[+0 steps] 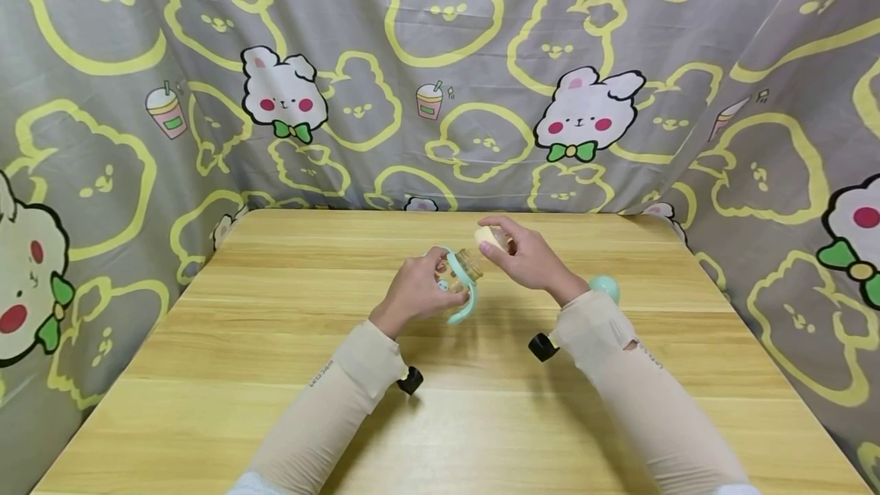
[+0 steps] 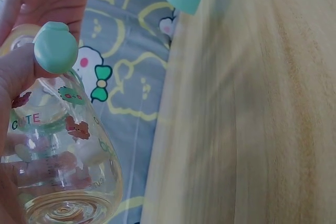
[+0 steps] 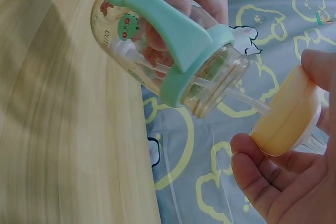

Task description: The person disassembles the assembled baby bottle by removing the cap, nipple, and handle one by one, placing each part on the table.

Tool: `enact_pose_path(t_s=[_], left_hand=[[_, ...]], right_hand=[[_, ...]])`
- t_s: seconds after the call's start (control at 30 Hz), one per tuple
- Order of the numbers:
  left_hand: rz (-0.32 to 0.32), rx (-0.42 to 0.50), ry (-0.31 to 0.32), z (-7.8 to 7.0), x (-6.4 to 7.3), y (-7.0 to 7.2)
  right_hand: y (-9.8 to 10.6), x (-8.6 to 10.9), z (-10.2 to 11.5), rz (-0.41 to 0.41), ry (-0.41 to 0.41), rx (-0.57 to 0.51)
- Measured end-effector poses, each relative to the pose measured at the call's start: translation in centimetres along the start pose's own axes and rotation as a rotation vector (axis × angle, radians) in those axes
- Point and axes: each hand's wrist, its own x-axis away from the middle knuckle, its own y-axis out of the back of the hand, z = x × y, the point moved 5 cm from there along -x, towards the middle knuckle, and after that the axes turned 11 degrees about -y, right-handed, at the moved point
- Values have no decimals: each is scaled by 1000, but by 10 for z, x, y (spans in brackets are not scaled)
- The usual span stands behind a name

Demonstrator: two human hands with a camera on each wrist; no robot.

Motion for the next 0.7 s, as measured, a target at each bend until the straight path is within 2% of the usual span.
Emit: enact_pose_path(t_s=[0.43,0.7], left_hand=[[11,-12,-8,2,-1,-2],[15,-13,32,4,0,-2]], right_hand=[[13,0,1,-32,-5,7],[18,0,3,-42,22,-24]])
